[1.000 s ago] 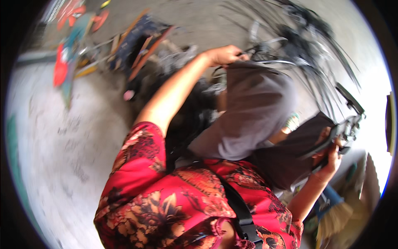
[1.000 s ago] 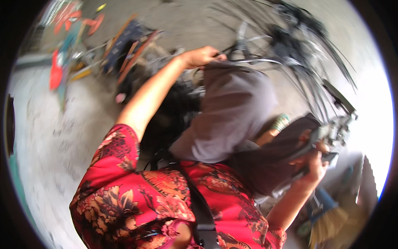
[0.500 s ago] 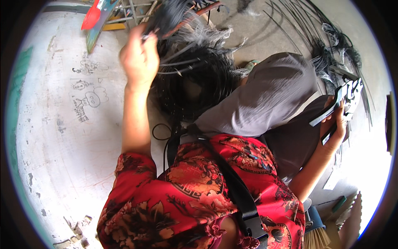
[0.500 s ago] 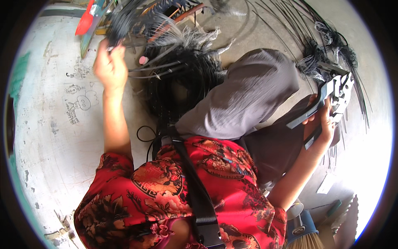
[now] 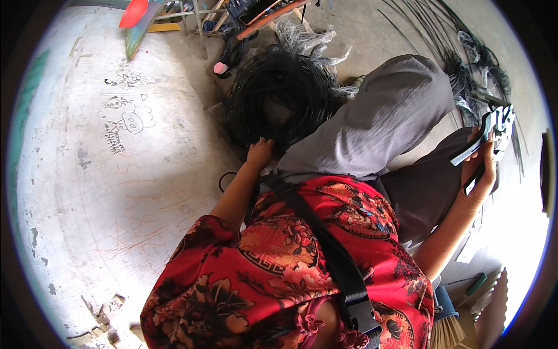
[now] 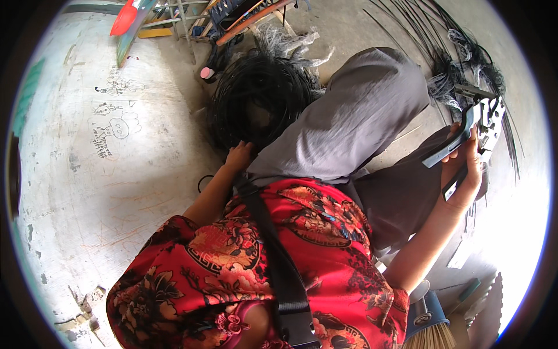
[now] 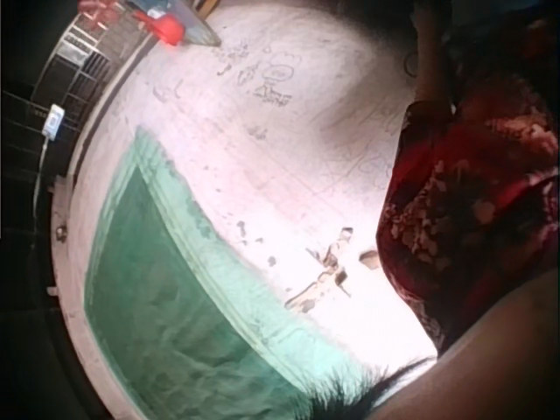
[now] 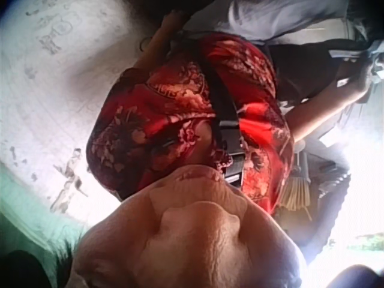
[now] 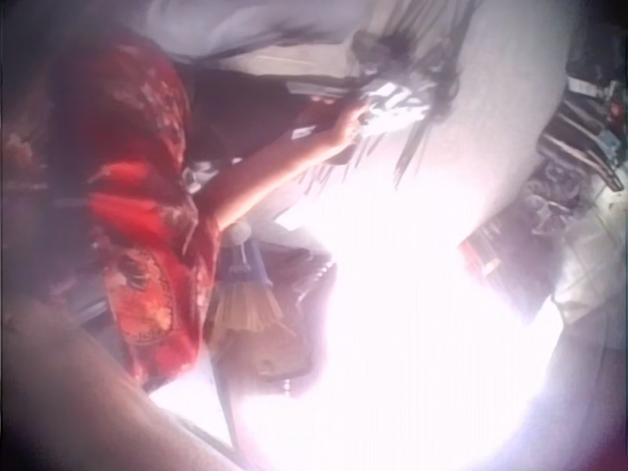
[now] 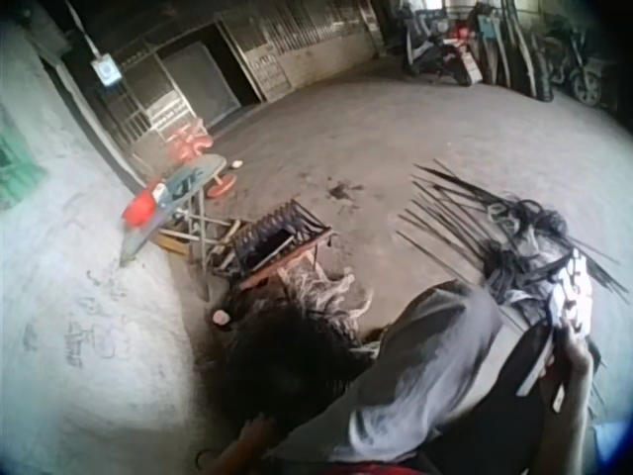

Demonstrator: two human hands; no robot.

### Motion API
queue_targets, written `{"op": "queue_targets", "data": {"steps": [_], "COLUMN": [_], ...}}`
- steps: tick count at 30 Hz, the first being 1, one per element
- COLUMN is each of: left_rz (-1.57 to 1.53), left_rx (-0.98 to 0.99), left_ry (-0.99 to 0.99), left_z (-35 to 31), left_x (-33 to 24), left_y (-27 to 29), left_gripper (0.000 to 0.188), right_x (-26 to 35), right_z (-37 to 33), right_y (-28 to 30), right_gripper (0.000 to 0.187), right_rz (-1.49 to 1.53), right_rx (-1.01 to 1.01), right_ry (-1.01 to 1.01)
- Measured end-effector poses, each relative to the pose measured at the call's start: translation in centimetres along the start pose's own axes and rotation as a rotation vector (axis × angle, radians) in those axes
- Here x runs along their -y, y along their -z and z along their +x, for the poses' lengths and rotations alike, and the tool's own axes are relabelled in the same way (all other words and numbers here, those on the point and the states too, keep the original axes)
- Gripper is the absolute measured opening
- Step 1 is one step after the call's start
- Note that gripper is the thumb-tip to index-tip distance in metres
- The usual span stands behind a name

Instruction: The person attaches netting material to a circular black frame using a specialized stapler tool. They repeatedly position the mesh over the frame and use the tool to secure it, then stand up to retrieve more black rods from the floor.

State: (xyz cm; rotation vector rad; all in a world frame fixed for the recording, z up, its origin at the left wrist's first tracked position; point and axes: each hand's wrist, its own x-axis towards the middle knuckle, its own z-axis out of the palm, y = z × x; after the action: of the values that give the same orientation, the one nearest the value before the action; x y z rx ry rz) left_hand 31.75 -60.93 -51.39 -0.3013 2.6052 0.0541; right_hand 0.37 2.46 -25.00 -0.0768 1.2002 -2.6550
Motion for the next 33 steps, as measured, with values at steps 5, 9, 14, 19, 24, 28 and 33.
{"op": "queue_targets", "data": {"steps": [5,9,14,19,24,28,33], "left_rz": [-0.102,-0.146,-0.606,-1.003,-0.753,-0.44,0.031], "left_rx": [0.197,0.477,-0.267,-0.696,-0.698,-0.419,-0.155], "left_ry": [0.05,-0.196,-0.214,-0.449,-0.8,-0.912,-0.905], "left_z": [0.6,3.4,7.8,10.8,11.5,10.9,15.7], "left_x": [0.6,-2.9,-20.5,-33.1,-48.2,-58.9,-65.2], "left_y": [1.7,11.6,31.5,46.8,56.1,56.9,58.6], "left_gripper": [0.042,0.046,0.036,0.031,0.025,0.031,0.04], "right_x": [3.9,9.4,24.3,27.7,22.7,20.0,18.1], "right_z": [-1.1,0.1,7.6,8.8,2.7,-0.3,3.3], "right_y": [0.1,3.0,11.2,19.2,23.7,31.5,38.3], "right_gripper": [0.047,0.045,0.042,0.038,0.039,0.04,0.042], "right_rz": [0.005,0.224,0.066,-0.464,-0.634,-0.722,-0.873], "right_rx": [-0.057,0.077,0.223,-0.368,-0.62,-0.669,-0.672], "right_ry": [0.043,0.097,0.106,0.206,0.045,-0.181,-0.37]}}
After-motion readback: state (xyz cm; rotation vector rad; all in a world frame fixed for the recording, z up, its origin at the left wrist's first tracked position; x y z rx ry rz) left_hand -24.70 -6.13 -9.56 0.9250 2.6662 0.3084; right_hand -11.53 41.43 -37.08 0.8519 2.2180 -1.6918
